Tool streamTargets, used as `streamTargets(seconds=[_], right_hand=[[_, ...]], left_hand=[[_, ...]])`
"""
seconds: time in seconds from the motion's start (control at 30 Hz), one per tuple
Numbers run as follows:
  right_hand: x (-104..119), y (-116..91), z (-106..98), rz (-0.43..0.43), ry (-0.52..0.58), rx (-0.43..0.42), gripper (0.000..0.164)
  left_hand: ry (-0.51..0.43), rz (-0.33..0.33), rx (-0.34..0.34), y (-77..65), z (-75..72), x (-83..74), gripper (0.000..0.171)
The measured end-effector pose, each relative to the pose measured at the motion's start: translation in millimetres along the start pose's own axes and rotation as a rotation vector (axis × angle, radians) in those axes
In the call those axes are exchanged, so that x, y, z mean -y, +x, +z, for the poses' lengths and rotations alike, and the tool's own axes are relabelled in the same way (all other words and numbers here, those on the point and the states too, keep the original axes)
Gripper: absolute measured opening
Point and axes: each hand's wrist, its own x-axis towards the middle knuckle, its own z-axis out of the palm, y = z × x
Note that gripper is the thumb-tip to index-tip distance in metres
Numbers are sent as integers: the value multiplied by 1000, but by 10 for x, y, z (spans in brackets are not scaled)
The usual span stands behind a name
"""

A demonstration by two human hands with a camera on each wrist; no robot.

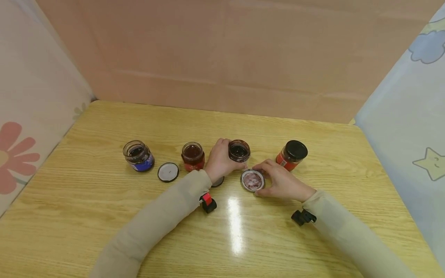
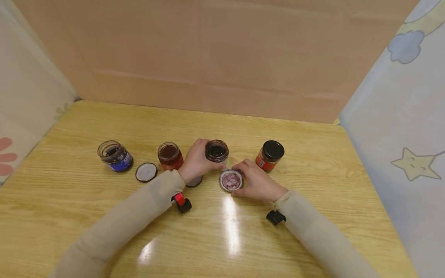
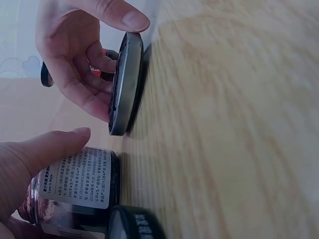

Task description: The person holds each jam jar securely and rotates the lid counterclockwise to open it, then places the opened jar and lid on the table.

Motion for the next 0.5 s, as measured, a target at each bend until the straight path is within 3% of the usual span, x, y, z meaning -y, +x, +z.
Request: streamTargets(seconds=[0.5], right_hand=[[11,-5,20,-15,-15,-11,69]], left_hand=[[10,1,-5,0,7,4,77]])
